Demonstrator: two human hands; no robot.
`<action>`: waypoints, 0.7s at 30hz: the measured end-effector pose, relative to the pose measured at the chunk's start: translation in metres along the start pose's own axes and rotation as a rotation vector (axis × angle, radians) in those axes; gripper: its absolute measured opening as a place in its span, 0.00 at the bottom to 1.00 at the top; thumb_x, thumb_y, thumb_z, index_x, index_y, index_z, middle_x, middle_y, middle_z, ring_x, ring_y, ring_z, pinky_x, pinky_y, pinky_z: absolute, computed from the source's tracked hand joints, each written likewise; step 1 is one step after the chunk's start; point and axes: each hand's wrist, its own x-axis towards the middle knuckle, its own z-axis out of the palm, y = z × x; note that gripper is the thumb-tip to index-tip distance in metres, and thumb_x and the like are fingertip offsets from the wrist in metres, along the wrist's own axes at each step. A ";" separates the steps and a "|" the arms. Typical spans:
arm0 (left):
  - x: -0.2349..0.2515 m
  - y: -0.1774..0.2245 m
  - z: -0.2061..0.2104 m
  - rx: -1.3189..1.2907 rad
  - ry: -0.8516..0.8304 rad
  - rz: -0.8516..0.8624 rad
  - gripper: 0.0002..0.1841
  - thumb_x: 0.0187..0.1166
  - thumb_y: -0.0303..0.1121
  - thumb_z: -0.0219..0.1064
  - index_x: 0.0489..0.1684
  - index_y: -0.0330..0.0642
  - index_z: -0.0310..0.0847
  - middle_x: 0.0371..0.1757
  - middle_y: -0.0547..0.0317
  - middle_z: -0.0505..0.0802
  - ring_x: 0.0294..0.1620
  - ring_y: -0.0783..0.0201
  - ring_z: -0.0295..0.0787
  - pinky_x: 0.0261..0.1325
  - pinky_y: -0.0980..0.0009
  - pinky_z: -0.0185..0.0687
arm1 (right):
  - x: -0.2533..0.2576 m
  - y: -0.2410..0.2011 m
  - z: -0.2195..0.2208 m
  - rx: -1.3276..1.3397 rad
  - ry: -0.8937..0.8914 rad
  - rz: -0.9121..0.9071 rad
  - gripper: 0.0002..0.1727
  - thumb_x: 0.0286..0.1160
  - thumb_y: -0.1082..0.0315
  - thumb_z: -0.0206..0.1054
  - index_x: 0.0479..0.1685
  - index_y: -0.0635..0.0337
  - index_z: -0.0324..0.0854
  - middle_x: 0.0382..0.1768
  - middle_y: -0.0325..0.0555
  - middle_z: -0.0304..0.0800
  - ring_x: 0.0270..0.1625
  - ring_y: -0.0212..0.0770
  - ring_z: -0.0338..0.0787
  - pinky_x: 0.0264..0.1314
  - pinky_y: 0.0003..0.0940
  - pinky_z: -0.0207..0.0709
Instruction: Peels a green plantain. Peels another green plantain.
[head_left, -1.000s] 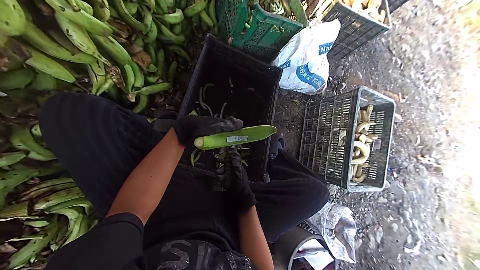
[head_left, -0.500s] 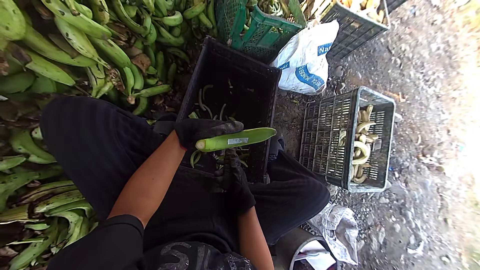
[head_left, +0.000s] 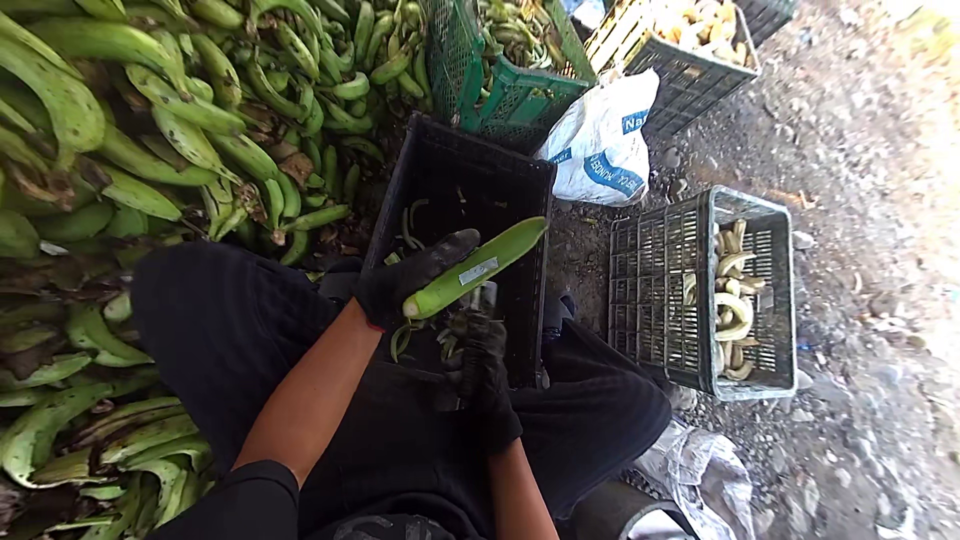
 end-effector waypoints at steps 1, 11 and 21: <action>0.005 -0.004 -0.004 -0.051 0.006 0.056 0.32 0.91 0.59 0.33 0.56 0.47 0.80 0.27 0.61 0.90 0.23 0.71 0.87 0.22 0.78 0.85 | 0.001 -0.006 0.001 -0.010 0.005 -0.110 0.39 0.89 0.33 0.38 0.75 0.58 0.67 0.23 0.45 0.86 0.18 0.40 0.87 0.17 0.35 0.84; 0.020 0.041 -0.001 0.167 0.328 0.359 0.32 0.88 0.60 0.38 0.71 0.44 0.72 0.39 0.62 0.92 0.37 0.69 0.91 0.40 0.71 0.91 | 0.023 -0.110 0.001 -0.997 -0.005 -0.738 0.39 0.78 0.32 0.58 0.87 0.38 0.70 0.68 0.51 0.86 0.71 0.52 0.81 0.72 0.59 0.73; 0.029 0.024 -0.020 -0.063 0.316 0.422 0.37 0.89 0.62 0.28 0.80 0.43 0.63 0.32 0.57 0.93 0.28 0.65 0.93 0.29 0.72 0.91 | 0.009 -0.086 0.017 -1.208 0.242 -0.997 0.34 0.74 0.31 0.56 0.66 0.40 0.90 0.52 0.60 0.90 0.59 0.67 0.85 0.53 0.68 0.71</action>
